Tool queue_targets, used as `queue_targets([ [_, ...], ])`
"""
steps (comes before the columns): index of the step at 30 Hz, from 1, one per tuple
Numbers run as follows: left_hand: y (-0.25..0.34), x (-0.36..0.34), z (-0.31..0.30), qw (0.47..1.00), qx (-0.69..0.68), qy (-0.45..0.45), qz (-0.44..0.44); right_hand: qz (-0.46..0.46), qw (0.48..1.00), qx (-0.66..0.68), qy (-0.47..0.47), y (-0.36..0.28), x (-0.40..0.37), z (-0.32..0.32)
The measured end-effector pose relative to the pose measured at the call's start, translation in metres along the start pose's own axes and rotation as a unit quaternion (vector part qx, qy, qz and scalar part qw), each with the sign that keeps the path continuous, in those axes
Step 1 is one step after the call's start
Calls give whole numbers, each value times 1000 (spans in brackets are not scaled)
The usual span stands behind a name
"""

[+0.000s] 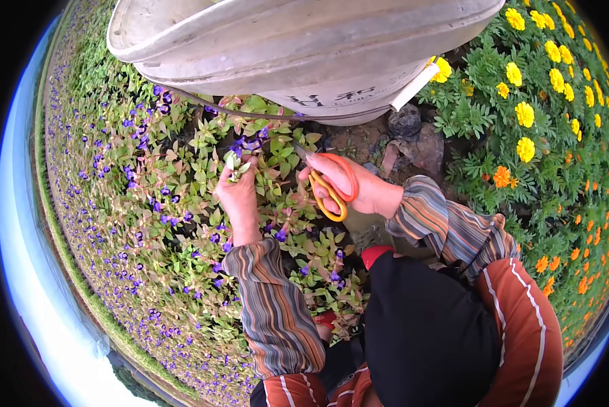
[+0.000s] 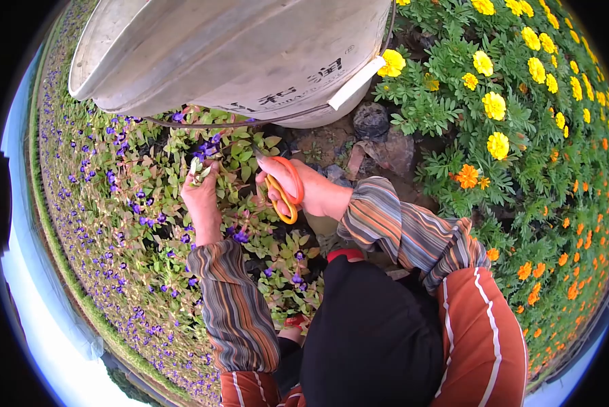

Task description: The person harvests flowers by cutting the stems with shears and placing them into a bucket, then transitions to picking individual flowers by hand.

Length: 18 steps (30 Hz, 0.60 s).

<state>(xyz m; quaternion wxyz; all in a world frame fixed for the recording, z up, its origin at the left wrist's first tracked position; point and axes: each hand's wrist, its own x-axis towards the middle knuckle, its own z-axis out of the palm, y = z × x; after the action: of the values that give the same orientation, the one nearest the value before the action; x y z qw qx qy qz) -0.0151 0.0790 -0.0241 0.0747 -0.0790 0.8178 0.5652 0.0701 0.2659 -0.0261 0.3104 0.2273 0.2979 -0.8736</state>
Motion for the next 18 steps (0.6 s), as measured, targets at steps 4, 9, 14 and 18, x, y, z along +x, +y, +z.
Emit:
queue_targets([
  [4, 5, -2, 2, 999, 34, -6, 0, 9, 999, 47, -11, -5, -1, 0],
  [9, 27, -8, 13, 995, 44, -53, 68, 13, 999, 41, -11, -4, -1, 0],
  [14, 24, 4, 21, 997, 37, -48, 42, 9, 1000, 25, -3, 0, 2, -1],
  [18, 14, 5, 18, 1000, -12, -6, -4, 11, 999, 46, 5, -3, -3, -2],
])
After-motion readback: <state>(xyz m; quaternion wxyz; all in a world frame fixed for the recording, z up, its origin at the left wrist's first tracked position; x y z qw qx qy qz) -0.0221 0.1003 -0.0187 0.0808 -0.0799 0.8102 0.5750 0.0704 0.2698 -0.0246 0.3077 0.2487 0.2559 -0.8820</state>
